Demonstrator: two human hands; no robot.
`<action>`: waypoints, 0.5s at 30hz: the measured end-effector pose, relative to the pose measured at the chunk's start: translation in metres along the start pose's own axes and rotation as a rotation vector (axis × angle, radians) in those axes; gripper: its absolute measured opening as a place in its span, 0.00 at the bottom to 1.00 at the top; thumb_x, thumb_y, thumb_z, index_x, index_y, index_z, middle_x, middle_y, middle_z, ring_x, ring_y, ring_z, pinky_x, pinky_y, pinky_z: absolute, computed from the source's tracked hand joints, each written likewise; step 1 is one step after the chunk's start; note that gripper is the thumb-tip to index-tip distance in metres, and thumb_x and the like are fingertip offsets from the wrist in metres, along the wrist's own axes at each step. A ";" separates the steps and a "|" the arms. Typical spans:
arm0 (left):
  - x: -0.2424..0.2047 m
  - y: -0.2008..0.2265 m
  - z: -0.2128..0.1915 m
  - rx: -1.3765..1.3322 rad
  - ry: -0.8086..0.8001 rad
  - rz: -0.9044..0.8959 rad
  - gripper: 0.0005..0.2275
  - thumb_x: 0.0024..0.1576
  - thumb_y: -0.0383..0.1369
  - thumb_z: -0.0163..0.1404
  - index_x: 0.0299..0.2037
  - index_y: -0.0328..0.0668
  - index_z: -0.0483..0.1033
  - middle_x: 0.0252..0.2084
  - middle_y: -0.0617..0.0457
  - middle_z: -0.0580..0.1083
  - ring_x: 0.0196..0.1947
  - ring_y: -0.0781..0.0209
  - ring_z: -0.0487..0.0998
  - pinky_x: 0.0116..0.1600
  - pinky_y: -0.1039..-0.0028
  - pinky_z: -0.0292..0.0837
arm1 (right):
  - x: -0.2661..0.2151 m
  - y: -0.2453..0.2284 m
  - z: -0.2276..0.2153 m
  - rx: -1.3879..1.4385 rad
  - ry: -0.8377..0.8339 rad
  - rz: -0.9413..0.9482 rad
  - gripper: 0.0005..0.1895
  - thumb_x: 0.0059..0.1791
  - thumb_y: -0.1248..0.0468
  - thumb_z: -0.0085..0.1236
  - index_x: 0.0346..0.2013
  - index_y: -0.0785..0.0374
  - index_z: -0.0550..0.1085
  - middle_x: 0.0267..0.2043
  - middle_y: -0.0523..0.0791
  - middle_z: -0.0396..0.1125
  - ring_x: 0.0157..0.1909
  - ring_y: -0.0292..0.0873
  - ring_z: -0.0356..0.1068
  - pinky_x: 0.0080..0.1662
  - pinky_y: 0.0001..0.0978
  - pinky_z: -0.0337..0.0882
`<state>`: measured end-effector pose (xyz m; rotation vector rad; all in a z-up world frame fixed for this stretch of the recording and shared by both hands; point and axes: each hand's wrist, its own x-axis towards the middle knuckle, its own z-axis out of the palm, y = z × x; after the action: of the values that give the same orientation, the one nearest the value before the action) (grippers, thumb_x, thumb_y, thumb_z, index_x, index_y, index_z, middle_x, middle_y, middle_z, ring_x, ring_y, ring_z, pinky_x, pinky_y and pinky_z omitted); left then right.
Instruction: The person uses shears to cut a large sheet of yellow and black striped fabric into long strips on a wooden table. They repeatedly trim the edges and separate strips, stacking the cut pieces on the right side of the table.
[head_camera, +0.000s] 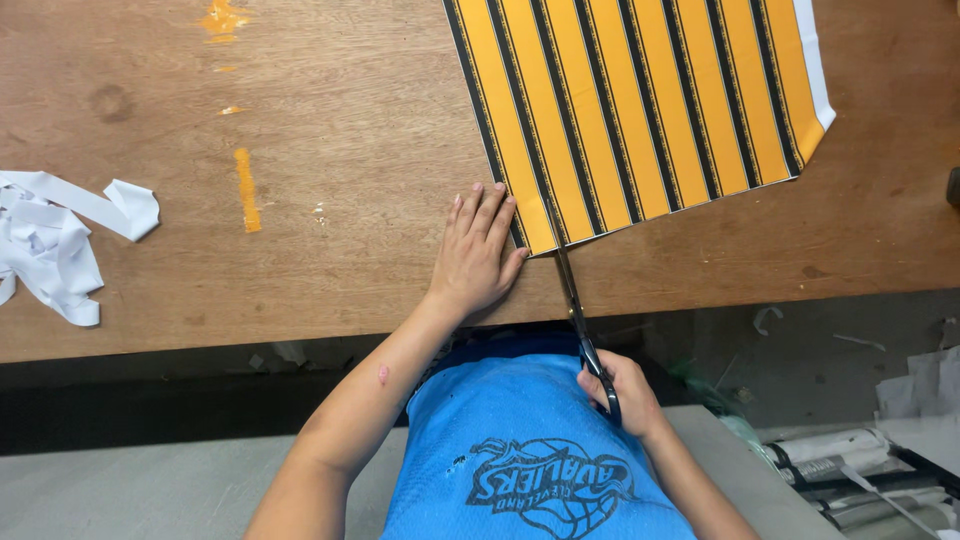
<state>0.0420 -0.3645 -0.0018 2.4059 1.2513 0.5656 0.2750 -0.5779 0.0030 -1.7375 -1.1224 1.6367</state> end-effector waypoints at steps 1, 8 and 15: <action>0.001 -0.001 0.000 0.001 0.000 0.000 0.30 0.59 0.45 0.53 0.68 0.33 0.64 0.72 0.39 0.60 0.75 0.38 0.53 0.76 0.47 0.44 | 0.002 -0.001 0.001 0.001 0.005 0.006 0.27 0.46 0.40 0.60 0.25 0.62 0.70 0.19 0.39 0.63 0.22 0.31 0.64 0.26 0.24 0.65; 0.001 -0.003 0.001 0.005 -0.003 0.004 0.31 0.60 0.46 0.52 0.68 0.33 0.63 0.73 0.38 0.58 0.76 0.38 0.52 0.77 0.47 0.43 | -0.004 -0.014 0.004 -0.052 0.064 0.110 0.25 0.45 0.42 0.61 0.24 0.63 0.72 0.17 0.39 0.64 0.18 0.32 0.66 0.23 0.25 0.65; 0.000 -0.003 0.001 0.005 -0.006 -0.001 0.31 0.60 0.46 0.51 0.69 0.33 0.63 0.73 0.39 0.58 0.76 0.38 0.51 0.77 0.47 0.43 | -0.010 -0.024 0.004 -0.065 0.088 0.153 0.24 0.45 0.44 0.63 0.24 0.63 0.73 0.16 0.39 0.64 0.18 0.31 0.66 0.23 0.25 0.66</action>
<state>0.0405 -0.3632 -0.0040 2.4090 1.2534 0.5552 0.2664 -0.5742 0.0274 -1.9602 -1.0346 1.6106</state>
